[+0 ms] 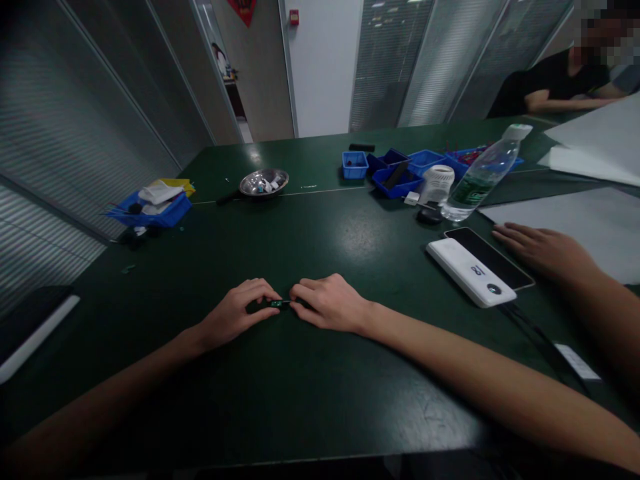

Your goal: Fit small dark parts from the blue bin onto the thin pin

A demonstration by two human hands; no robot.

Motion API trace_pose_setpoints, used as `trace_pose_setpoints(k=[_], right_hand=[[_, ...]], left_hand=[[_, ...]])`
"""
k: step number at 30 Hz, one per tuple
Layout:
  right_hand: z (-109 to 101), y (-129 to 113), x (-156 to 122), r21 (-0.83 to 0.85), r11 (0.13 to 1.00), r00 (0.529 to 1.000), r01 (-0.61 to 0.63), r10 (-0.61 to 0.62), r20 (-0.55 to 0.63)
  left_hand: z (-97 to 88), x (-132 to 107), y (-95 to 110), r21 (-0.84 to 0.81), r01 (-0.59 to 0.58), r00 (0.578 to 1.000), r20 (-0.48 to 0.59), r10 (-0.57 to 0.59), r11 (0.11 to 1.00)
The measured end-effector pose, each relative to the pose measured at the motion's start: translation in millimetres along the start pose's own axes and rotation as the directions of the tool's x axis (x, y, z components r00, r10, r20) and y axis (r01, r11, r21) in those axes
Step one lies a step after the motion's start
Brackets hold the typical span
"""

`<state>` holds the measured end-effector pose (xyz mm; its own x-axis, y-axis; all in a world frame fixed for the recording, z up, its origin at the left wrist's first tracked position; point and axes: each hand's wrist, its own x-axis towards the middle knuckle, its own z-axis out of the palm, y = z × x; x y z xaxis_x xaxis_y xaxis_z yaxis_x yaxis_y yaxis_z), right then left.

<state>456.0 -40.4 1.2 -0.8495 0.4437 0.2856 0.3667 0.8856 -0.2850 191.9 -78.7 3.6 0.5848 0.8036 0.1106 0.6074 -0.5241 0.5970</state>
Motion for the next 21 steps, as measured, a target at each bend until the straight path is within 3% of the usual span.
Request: trace_pose_setpoints(k=[21], right_hand=[[0.2, -1.9, 2.7, -0.013, 1.000, 0.998, 0.001, 0.000, 0.059]], left_hand=[[3.1, 1.0, -1.4, -0.007, 0.015, 1.000, 0.009, -0.015, 1.000]])
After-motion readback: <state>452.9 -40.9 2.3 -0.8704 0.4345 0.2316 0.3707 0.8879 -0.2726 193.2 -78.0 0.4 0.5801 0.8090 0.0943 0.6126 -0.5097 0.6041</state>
